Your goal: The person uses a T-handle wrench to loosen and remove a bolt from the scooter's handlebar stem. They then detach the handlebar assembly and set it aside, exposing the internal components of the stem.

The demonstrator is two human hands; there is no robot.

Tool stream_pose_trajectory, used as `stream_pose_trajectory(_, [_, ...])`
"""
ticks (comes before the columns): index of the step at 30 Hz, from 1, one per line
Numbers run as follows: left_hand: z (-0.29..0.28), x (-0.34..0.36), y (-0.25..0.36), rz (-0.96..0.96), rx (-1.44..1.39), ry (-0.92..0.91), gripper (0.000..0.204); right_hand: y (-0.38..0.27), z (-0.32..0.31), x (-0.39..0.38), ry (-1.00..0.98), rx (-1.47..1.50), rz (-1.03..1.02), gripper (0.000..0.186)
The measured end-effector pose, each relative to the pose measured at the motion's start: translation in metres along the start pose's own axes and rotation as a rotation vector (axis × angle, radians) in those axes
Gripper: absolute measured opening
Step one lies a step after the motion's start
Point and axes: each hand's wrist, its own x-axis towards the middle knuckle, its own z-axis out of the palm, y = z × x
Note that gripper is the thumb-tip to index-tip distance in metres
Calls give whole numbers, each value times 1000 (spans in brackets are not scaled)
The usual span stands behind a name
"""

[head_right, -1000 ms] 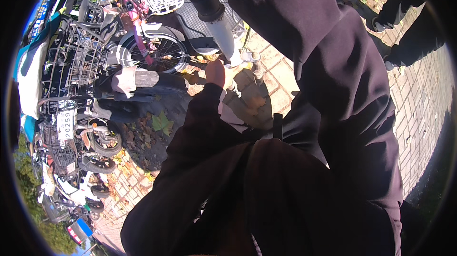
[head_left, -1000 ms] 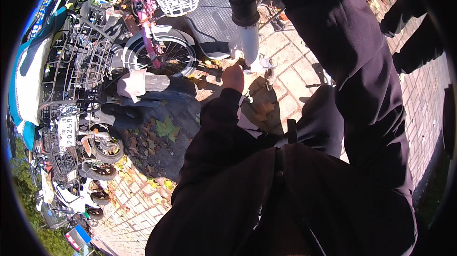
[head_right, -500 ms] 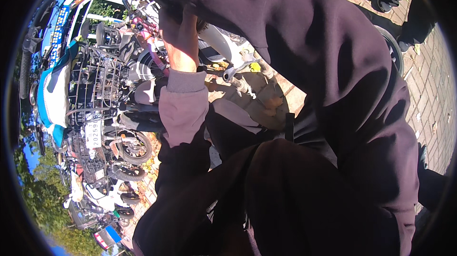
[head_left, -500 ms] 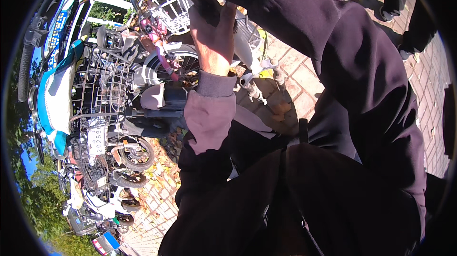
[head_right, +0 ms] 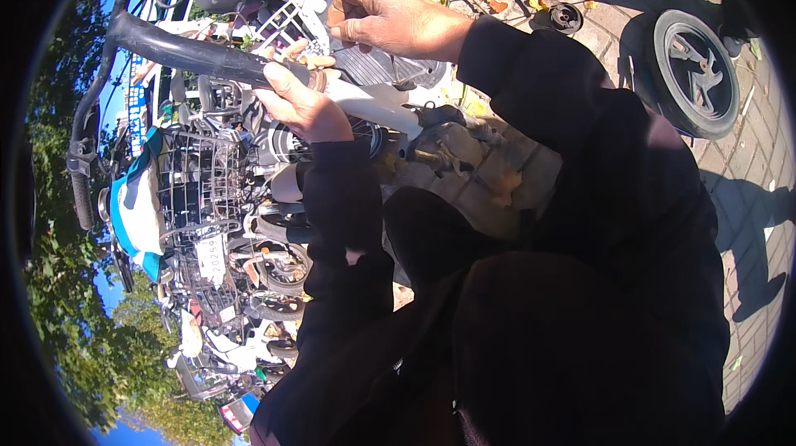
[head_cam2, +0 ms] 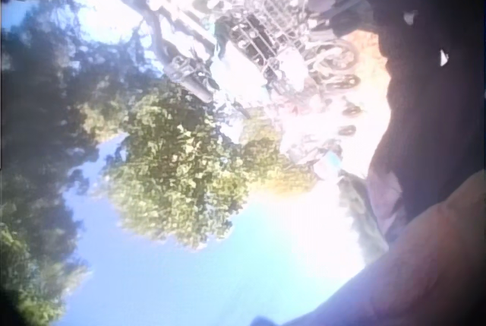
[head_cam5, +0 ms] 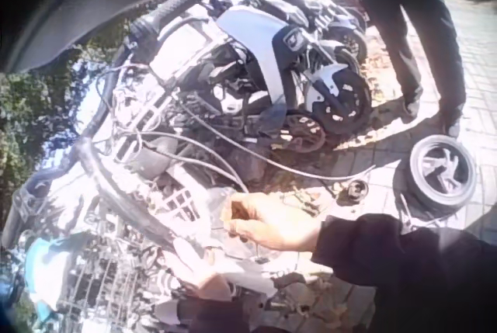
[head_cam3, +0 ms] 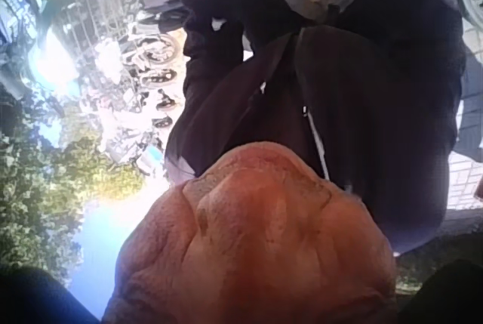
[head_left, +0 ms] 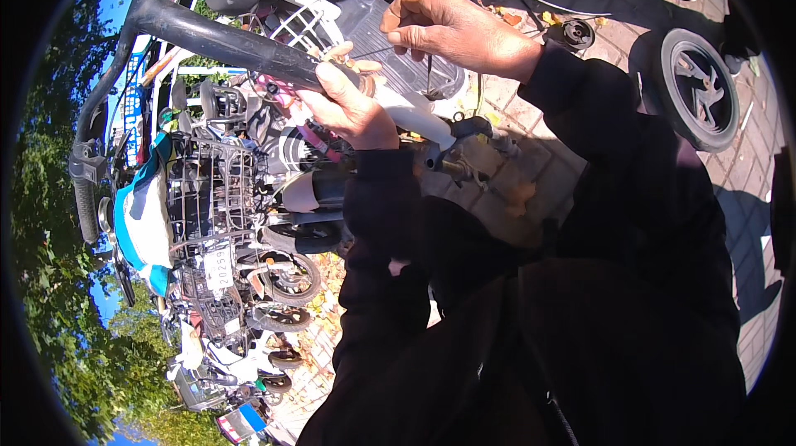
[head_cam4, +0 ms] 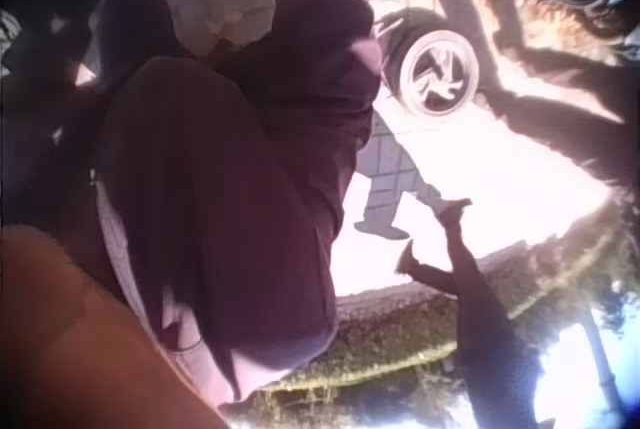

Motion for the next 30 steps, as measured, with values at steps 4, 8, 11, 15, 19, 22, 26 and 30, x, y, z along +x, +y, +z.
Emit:
stream_pose_trajectory(4, [-3,0,-4,-43,252,66,58,8,8,-5,36,41,53,16])
stream_pose_trajectory(8, [1,-3,-7,17,165,104,64,7,14,-20,9,64,200,17])
stream_pose_trajectory(11, [2,-5,-7,-24,167,90,55,14,13,-71,25,56,207,16])
stream_pose_trajectory(15, [5,-1,-11,23,271,177,60,34,-28,-177,38,-38,267,22])
stream_pose_trajectory(19, [-1,-1,-19,185,423,189,64,62,-123,-318,498,113,489,23])
stream_pose_trajectory(22, [-6,5,-30,156,215,123,63,94,-191,-444,954,-138,943,26])
stream_pose_trajectory(26, [-16,8,-33,164,268,103,61,149,-225,-585,1214,-308,1278,17])
stream_pose_trajectory(30, [-13,5,-27,166,345,94,63,194,-248,-618,1095,-779,826,11])
